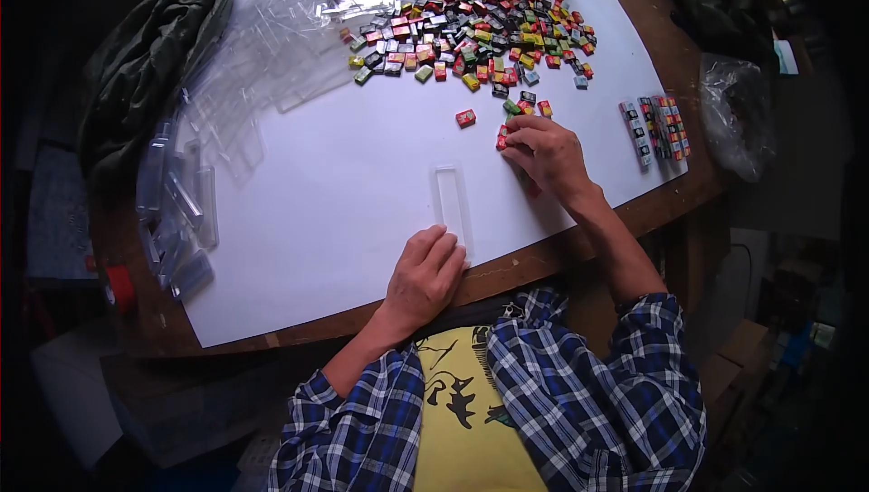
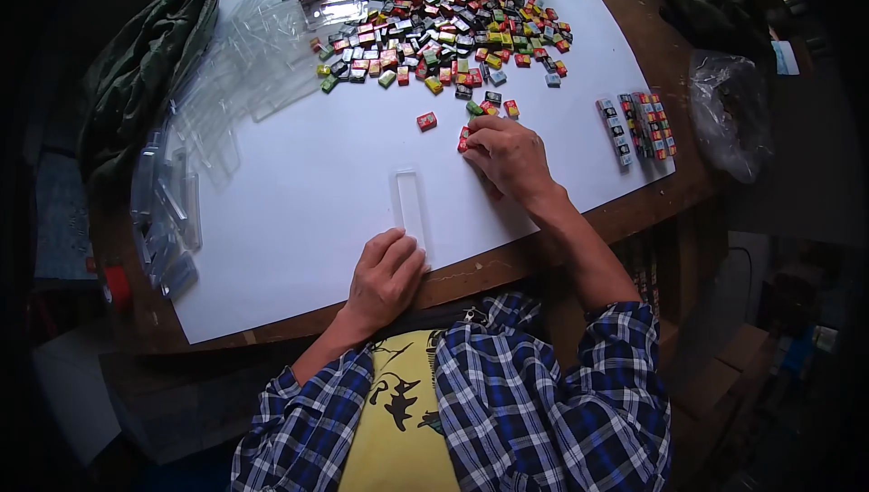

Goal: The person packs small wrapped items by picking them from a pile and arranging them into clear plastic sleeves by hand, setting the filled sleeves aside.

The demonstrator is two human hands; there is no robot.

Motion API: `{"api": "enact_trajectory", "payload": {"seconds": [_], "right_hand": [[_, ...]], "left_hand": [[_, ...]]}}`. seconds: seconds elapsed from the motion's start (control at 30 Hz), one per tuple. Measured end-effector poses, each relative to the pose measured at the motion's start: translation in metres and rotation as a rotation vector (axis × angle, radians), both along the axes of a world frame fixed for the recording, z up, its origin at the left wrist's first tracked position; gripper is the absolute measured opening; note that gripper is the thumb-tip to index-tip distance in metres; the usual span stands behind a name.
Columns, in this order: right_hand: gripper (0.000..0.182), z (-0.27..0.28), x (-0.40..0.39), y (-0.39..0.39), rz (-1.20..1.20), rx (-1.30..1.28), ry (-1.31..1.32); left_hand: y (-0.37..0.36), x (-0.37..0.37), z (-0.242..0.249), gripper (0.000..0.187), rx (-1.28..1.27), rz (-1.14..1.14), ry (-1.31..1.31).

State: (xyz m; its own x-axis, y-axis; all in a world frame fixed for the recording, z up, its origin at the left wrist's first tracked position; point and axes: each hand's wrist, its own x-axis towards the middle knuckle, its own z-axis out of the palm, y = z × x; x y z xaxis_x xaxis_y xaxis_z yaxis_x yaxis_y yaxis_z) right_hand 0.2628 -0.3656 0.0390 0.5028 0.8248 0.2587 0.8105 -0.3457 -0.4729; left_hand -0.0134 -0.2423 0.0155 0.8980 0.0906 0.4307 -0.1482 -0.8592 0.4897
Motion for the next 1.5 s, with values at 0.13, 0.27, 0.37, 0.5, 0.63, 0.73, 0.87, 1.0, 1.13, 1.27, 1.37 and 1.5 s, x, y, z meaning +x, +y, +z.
{"api": "enact_trajectory", "payload": {"seconds": [0.13, 0.27, 0.37, 0.5, 0.63, 0.73, 0.87, 1.0, 1.13, 1.27, 1.37, 1.5], "right_hand": [[0.015, 0.005, 0.002, 0.005, 0.009, -0.14, 0.044], [0.018, 0.011, -0.005, 0.017, 0.087, -0.133, 0.194], [0.021, 0.01, -0.043, 0.023, 0.245, -0.044, 0.239], [0.022, 0.002, -0.066, 0.026, 0.353, -0.094, 0.207], [0.02, 0.012, -0.048, 0.031, 0.276, -0.005, 0.327], [0.014, -0.01, -0.011, 0.049, 0.121, 0.176, 0.118], [0.022, -0.028, 0.021, 0.055, 0.274, 0.064, -0.089], [0.021, 0.006, 0.009, 0.026, 0.214, 0.129, -0.014], [0.017, 0.013, 0.002, -0.046, 0.043, 0.143, 0.024], [0.016, -0.001, -0.027, -0.089, -0.3, 0.005, 0.139], [0.016, -0.003, -0.053, -0.094, -0.333, 0.006, 0.239], [0.014, 0.003, -0.069, -0.094, -0.303, 0.012, 0.231]], "left_hand": [[-0.002, -0.002, 0.0, 0.026, -0.004, 0.004, 0.004], [0.0, -0.001, 0.0, 0.024, -0.001, 0.008, 0.002], [0.0, -0.003, -0.002, 0.024, 0.008, 0.005, 0.018], [0.001, -0.002, -0.004, 0.023, 0.028, -0.002, 0.01], [0.001, -0.003, -0.004, 0.023, 0.027, 0.006, 0.012], [0.0, -0.002, -0.002, 0.024, -0.001, 0.003, 0.015], [-0.001, -0.002, -0.004, 0.025, 0.001, 0.005, 0.009], [-0.001, -0.002, -0.002, 0.026, 0.004, 0.013, 0.018], [-0.001, -0.001, -0.002, 0.027, -0.018, 0.011, 0.033], [-0.001, 0.0, -0.001, 0.027, -0.017, 0.01, 0.031], [-0.002, 0.0, -0.002, 0.027, -0.016, 0.005, 0.029], [-0.001, -0.001, -0.003, 0.026, -0.01, 0.014, 0.018]]}}
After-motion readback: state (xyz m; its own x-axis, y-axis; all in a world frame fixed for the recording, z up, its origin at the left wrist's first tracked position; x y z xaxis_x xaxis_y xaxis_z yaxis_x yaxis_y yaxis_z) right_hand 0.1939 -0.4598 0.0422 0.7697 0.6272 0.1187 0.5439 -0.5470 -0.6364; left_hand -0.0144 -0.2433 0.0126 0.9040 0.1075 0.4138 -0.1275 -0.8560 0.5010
